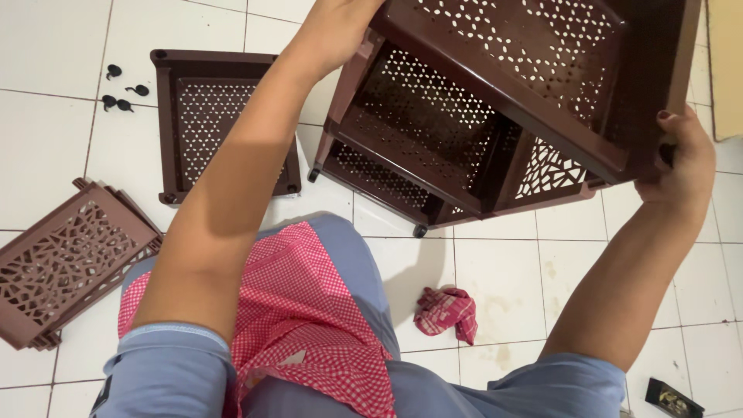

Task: The person assembles a stack of brown plastic trays with decorative cutouts, fitting them together on the floor. They then use a red and white checkered cloth to wipe the surfaces of the assembled trays.

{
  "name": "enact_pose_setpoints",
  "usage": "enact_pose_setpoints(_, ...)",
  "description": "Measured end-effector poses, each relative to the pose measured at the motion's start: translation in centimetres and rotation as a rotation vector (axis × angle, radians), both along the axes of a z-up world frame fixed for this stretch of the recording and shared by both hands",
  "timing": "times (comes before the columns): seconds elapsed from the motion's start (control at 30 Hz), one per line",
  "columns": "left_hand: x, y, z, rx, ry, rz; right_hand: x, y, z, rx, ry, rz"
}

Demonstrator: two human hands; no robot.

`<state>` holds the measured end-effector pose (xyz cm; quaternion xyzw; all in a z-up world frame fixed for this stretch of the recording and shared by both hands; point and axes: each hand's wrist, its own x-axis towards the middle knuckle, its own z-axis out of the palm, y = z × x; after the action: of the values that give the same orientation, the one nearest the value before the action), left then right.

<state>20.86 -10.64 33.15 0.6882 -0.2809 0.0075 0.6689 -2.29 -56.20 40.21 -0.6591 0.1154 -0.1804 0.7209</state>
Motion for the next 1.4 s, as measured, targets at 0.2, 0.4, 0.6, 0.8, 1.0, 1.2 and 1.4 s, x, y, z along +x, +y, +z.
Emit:
enact_pose_setpoints(0.2, -1.8, -0.2, 1.1, 0.006, 0.036, -0.035, -0.6, 0.2, 0.3, -0.027, -0.018, 0.068)
enact_pose_setpoints(0.4, -1.3, 0.3, 0.2, -0.059, 0.009, -0.049, 0.1, 1.4, 0.8, -0.026, -0.024, 0.106)
enact_pose_setpoints(0.6, 1.0, 0.0, -1.4, 0.077, 0.012, 0.068, 0.4, 2.3, 1.5, -0.082, 0.016, 0.002)
enact_pose_setpoints(0.8, 0.7, -0.1, -1.1, 0.106, -0.017, 0.089, 1.3, -0.7, 0.5, -0.051, 0.07, -0.013)
enact_pose_setpoints(1.0, -0.9, 0.4, -0.3, 0.03, -0.027, 0.046, 0.6, 0.8, 0.8, -0.11, 0.102, -0.088)
enact_pose_setpoints(1.2, -1.8, 0.7, 0.9, -0.013, 0.078, -0.012, -0.6, 2.3, 0.9, -0.091, 0.028, 0.028)
enact_pose_setpoints(1.4, -1.5, 1.2, 0.3, -0.101, -0.064, -0.019, 0.0, 3.9, 1.6, -0.091, 0.03, 0.003)
